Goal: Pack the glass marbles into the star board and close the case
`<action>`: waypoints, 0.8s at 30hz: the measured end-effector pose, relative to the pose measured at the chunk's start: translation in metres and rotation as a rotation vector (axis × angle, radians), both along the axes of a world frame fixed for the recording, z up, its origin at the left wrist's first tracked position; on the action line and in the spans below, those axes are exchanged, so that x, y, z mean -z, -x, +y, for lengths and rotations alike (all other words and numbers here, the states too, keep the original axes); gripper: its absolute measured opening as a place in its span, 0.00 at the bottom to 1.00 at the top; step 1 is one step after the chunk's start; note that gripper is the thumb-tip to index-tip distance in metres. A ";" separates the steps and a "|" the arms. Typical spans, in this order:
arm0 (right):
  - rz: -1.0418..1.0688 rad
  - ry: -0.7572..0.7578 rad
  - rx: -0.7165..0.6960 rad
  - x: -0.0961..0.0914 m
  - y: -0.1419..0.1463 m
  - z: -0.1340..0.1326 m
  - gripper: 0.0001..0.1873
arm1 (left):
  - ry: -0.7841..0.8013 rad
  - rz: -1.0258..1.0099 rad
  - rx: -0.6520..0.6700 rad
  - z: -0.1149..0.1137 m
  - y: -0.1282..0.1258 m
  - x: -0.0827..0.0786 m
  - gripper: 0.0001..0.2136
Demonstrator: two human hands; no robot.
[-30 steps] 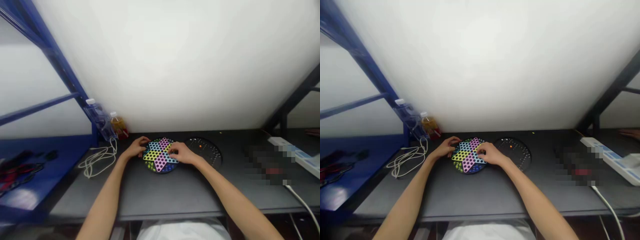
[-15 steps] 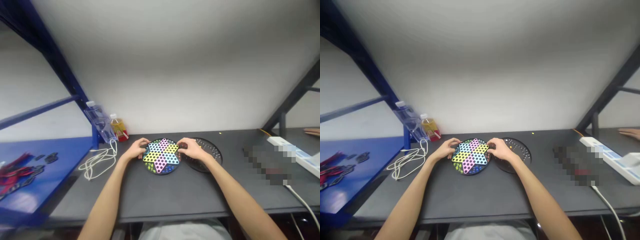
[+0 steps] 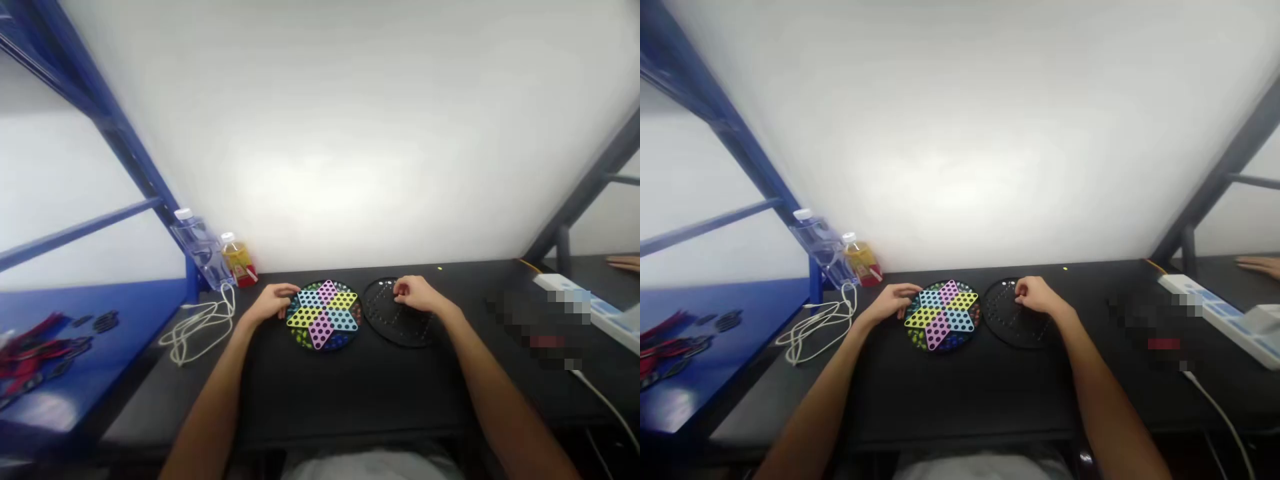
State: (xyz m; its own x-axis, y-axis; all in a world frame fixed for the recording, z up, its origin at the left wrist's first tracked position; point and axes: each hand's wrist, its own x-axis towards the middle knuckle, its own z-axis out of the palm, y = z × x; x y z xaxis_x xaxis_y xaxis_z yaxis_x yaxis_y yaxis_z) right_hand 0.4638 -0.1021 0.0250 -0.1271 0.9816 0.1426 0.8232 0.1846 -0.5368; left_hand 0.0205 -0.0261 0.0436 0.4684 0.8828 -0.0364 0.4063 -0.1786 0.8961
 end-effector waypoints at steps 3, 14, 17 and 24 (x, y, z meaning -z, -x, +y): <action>-0.003 0.033 -0.016 0.001 -0.001 0.002 0.05 | -0.001 0.021 -0.007 0.001 0.000 -0.001 0.25; 0.317 -0.127 -0.134 -0.015 0.100 0.001 0.04 | 0.017 0.001 -0.012 -0.002 0.001 -0.002 0.28; 0.284 -0.135 -0.287 -0.025 0.149 0.008 0.01 | 0.016 -0.001 -0.022 -0.001 0.002 -0.001 0.28; 0.102 -0.143 -0.383 -0.031 0.194 0.025 0.03 | 0.026 0.005 -0.007 -0.002 0.002 -0.002 0.28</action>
State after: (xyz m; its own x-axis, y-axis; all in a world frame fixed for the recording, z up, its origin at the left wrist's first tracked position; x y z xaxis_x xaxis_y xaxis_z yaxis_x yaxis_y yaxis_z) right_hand 0.2699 -0.0772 0.0561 -0.4569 0.8358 0.3045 0.6245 0.5452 -0.5592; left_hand 0.0186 -0.0276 0.0458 0.4620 0.8847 -0.0621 0.4121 -0.1521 0.8984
